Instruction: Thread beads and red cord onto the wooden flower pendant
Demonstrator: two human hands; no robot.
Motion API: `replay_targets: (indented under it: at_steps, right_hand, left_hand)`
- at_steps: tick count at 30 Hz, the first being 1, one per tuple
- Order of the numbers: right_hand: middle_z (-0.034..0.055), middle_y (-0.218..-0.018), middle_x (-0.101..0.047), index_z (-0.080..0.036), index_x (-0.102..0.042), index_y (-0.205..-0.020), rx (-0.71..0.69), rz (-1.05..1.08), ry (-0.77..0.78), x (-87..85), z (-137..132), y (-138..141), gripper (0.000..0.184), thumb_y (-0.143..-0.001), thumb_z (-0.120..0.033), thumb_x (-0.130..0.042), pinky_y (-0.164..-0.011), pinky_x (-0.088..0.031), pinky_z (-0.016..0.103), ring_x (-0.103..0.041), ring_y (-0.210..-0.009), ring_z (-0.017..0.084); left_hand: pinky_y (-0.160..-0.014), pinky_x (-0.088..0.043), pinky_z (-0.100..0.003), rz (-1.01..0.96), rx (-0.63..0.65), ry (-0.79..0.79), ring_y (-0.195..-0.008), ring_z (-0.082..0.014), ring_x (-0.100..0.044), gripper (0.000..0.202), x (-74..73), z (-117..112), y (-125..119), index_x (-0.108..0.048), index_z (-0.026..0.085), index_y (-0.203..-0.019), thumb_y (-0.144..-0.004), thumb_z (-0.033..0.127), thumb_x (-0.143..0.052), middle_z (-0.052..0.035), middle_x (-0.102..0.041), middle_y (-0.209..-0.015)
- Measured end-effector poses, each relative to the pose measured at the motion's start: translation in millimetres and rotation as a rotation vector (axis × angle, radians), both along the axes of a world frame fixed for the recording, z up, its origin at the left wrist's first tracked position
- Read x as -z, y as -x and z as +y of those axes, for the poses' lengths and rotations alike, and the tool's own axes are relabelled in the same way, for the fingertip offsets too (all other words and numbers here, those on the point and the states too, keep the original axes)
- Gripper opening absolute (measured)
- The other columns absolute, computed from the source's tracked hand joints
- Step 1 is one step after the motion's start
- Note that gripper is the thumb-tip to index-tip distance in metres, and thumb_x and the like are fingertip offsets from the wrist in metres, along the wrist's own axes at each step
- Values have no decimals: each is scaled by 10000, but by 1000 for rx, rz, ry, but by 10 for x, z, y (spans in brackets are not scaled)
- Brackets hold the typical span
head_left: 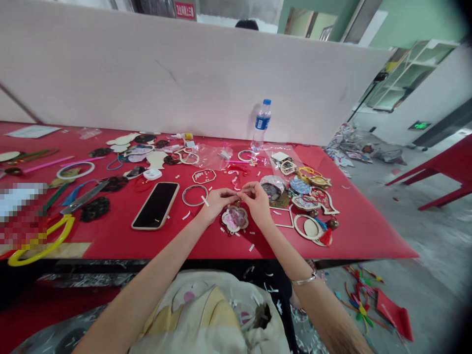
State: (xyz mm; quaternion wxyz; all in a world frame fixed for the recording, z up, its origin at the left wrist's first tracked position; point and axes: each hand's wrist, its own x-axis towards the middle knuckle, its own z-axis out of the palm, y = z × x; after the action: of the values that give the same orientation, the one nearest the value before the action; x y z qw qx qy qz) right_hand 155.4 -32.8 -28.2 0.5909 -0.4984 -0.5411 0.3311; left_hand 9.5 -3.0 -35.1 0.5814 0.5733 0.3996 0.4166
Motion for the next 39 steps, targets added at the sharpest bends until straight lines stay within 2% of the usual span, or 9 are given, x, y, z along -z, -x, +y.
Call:
replay_targets:
  at_steps: [6,11,15,18,22,31,39]
  right_hand:
    - [-14,-795,-618,-216,-529,-871,37,-125,-60,-31,-52,13,174,-753,-300,-625,-635,-437,257,-538,-645,125]
    - [-1,-832,-655,-233,-557,-923,58,-362,-123,-24,-103,19,125,-813,-292,-573,-671,-442,279,-563,-672,149]
    - [19,-851,-672,-244,-588,-937,76,-540,-203,25,-100,13,105,-851,-288,-548,-734,-442,300,-601,-773,184]
    - [52,-886,-673,-231,-605,-948,65,-672,-281,55,-93,7,140,-899,-282,-484,-770,-429,313,-601,-848,205]
    - [68,-878,-668,-232,-613,-959,83,-809,-327,57,-95,12,203,-936,-292,-420,-745,-418,312,-589,-833,206]
    - [67,-780,-625,-209,-591,-883,134,-1011,-380,-20,-133,77,225,-946,-229,-376,-724,-401,316,-549,-769,207]
    - [72,-780,-614,-204,-577,-881,134,-1005,-363,-25,-120,69,207,-941,-224,-380,-727,-387,329,-540,-771,212]
  left_hand:
    - [-509,-373,-209,-37,22,56,-510,-67,-473,293,15,7,13,-707,137,-831,-635,347,-764,-17,-668,-716]
    - [-511,-376,-212,-52,26,89,-507,-71,-477,327,10,11,13,-703,134,-812,-597,366,-787,-10,-652,-683]
    - [-521,-383,-216,-60,25,98,-525,-81,-504,346,16,9,7,-709,132,-816,-589,380,-790,-16,-661,-684]
    - [-545,-399,-222,-64,30,97,-563,-97,-534,346,35,15,3,-711,133,-809,-586,386,-790,-26,-676,-716]
    - [-531,-386,-217,-65,38,90,-549,-89,-513,330,67,31,5,-708,126,-812,-609,376,-777,-29,-670,-707]
    - [-527,-370,-217,-62,45,80,-526,-79,-476,233,88,44,6,-708,128,-789,-622,287,-743,-12,-658,-673]
    - [-529,-365,-212,-57,56,66,-515,-73,-455,199,80,42,3,-693,136,-782,-644,276,-720,15,-627,-634]
